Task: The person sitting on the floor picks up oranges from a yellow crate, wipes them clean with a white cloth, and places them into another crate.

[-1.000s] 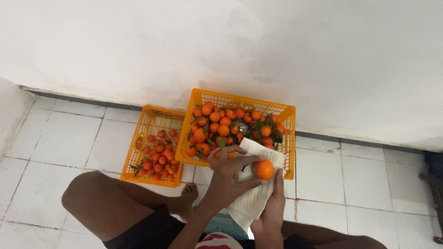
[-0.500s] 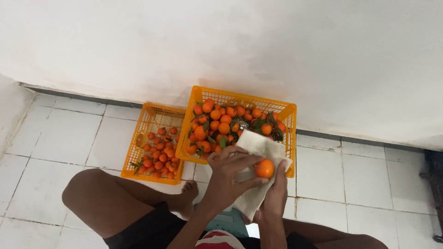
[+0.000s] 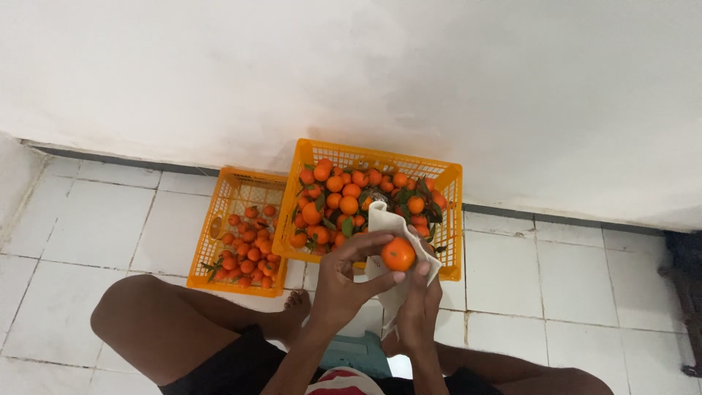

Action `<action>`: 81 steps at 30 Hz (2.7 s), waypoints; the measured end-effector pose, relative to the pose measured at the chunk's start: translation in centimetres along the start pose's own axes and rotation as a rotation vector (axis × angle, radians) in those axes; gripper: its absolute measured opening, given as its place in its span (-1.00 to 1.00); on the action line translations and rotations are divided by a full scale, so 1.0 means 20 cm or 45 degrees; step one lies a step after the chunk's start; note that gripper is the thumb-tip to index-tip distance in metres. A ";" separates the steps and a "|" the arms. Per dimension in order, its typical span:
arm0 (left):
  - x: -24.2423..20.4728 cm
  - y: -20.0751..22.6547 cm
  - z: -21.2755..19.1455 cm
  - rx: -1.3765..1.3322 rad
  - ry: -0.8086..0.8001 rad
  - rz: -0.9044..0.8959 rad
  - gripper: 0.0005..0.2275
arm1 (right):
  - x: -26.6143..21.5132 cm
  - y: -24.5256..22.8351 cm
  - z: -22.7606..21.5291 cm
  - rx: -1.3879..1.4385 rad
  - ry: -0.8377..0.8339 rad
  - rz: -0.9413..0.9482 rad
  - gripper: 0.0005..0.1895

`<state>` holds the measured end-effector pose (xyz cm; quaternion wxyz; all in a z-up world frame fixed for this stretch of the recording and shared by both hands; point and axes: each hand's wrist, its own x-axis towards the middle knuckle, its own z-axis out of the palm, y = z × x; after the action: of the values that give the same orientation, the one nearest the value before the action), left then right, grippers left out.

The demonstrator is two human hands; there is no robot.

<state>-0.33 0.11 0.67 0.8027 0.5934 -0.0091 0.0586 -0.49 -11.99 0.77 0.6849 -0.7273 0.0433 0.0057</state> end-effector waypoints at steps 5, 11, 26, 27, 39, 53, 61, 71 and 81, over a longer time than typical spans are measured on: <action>0.01 -0.01 -0.04 0.022 0.067 0.017 -0.51 | -0.09 0.12 0.04 0.027 -0.030 -0.185 -0.30; -0.02 -0.02 -0.05 0.218 -0.098 0.068 -0.55 | -0.02 0.05 0.04 0.095 0.097 0.075 -0.24; -0.02 0.01 0.08 0.541 0.056 0.183 -0.55 | 0.02 -0.07 0.12 0.087 0.235 0.162 -0.28; -0.01 0.01 0.07 0.497 0.076 0.236 -0.54 | 0.01 -0.11 0.12 0.157 0.265 0.390 -0.30; 0.00 -0.06 -0.04 0.307 0.078 0.088 -0.51 | -0.11 0.21 0.11 -0.174 0.074 -0.363 -0.35; 0.02 -0.03 -0.20 -0.047 -0.385 -0.114 -0.54 | -0.09 0.12 0.02 -0.030 -0.092 -0.404 -0.34; 0.02 -0.03 -0.23 0.063 -0.428 -0.219 -0.54 | -0.08 0.16 0.00 0.051 -0.040 -0.111 -0.20; 0.03 -0.03 -0.24 0.008 -0.346 -0.271 -0.53 | -0.07 0.19 -0.01 0.102 0.008 0.153 -0.24; 0.06 0.00 -0.23 0.114 -0.367 -0.134 -0.56 | -0.04 0.23 0.03 -0.039 0.048 0.457 -0.07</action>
<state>0.57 4.65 -0.71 0.7678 0.6306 -0.0904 -0.0689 -1.56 -11.71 -3.85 0.6607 -0.7182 0.1852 0.1150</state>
